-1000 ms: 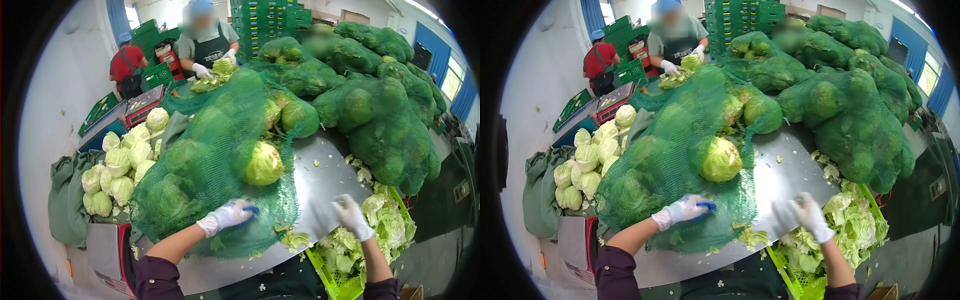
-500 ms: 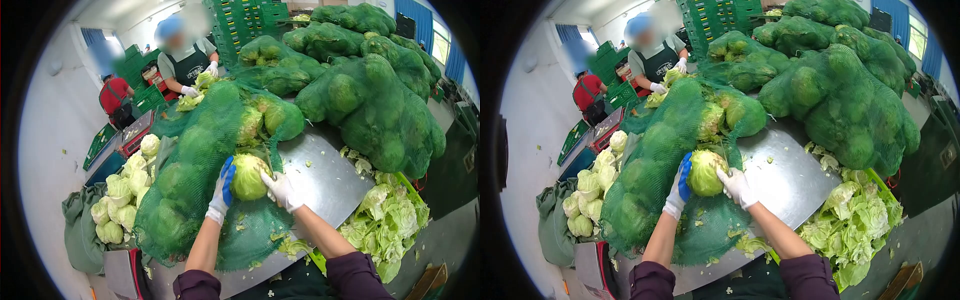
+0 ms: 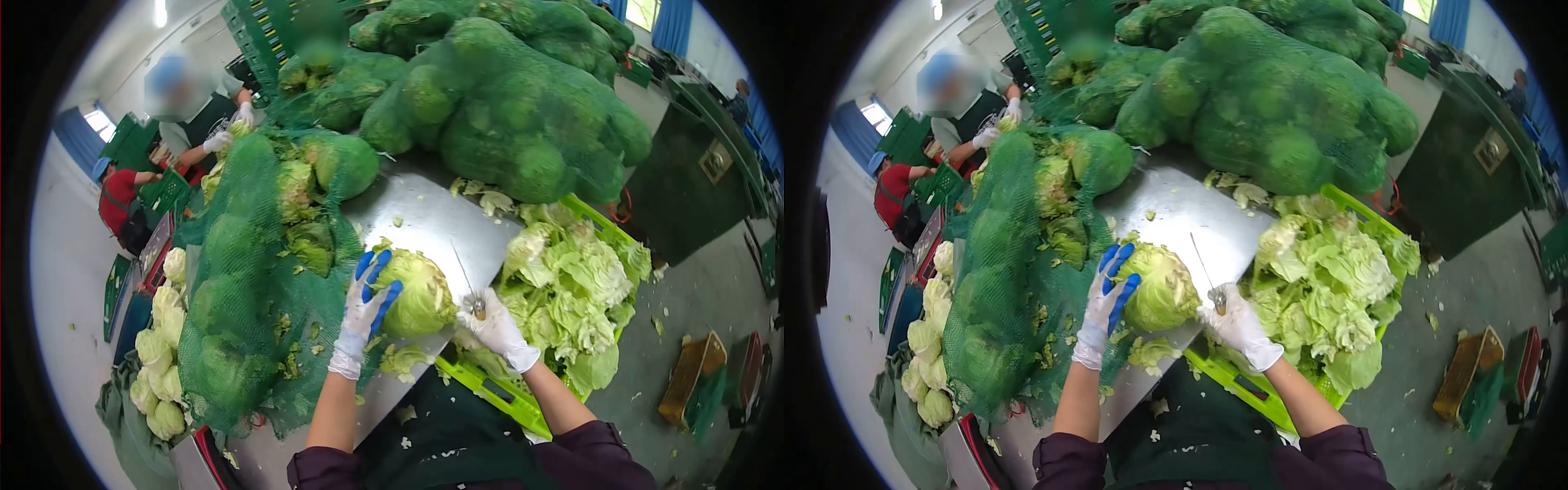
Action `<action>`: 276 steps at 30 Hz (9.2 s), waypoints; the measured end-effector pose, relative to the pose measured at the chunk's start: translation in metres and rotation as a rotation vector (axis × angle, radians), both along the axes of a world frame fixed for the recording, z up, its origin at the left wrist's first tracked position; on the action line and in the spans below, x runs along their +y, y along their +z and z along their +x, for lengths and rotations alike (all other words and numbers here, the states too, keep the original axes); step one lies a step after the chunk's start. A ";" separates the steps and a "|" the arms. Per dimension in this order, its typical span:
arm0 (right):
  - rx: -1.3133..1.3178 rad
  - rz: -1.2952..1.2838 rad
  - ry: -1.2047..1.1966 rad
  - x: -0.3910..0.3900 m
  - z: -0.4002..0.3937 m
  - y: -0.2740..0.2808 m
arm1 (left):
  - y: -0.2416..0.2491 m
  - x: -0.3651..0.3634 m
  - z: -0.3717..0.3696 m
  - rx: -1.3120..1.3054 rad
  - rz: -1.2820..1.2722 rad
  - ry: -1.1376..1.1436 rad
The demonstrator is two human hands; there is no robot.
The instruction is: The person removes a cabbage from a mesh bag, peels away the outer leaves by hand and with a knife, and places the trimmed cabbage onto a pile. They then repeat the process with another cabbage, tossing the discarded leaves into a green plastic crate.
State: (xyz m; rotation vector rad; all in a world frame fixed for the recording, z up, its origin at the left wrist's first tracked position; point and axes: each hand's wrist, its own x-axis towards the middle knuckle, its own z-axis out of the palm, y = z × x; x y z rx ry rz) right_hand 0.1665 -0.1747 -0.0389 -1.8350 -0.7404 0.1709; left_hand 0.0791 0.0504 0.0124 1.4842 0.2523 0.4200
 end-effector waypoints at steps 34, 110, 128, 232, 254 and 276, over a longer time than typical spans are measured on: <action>-0.061 -0.544 0.045 0.026 0.031 0.007 | 0.015 -0.051 0.031 0.122 0.953 0.402; -0.254 -0.248 0.040 0.048 0.027 0.008 | 0.014 -0.026 -0.001 -0.060 0.363 0.123; -0.406 -0.493 0.010 0.051 0.030 0.055 | -0.002 -0.054 0.009 0.018 0.443 0.391; -0.017 -0.479 -0.241 0.064 0.073 0.005 | -0.052 -0.033 -0.023 -0.178 0.697 0.436; -0.027 -0.310 -0.167 0.059 0.054 0.010 | 0.001 -0.039 -0.041 0.149 0.871 0.378; -0.511 -0.586 -0.326 0.008 0.010 -0.009 | 0.016 -0.064 0.062 0.217 1.128 0.198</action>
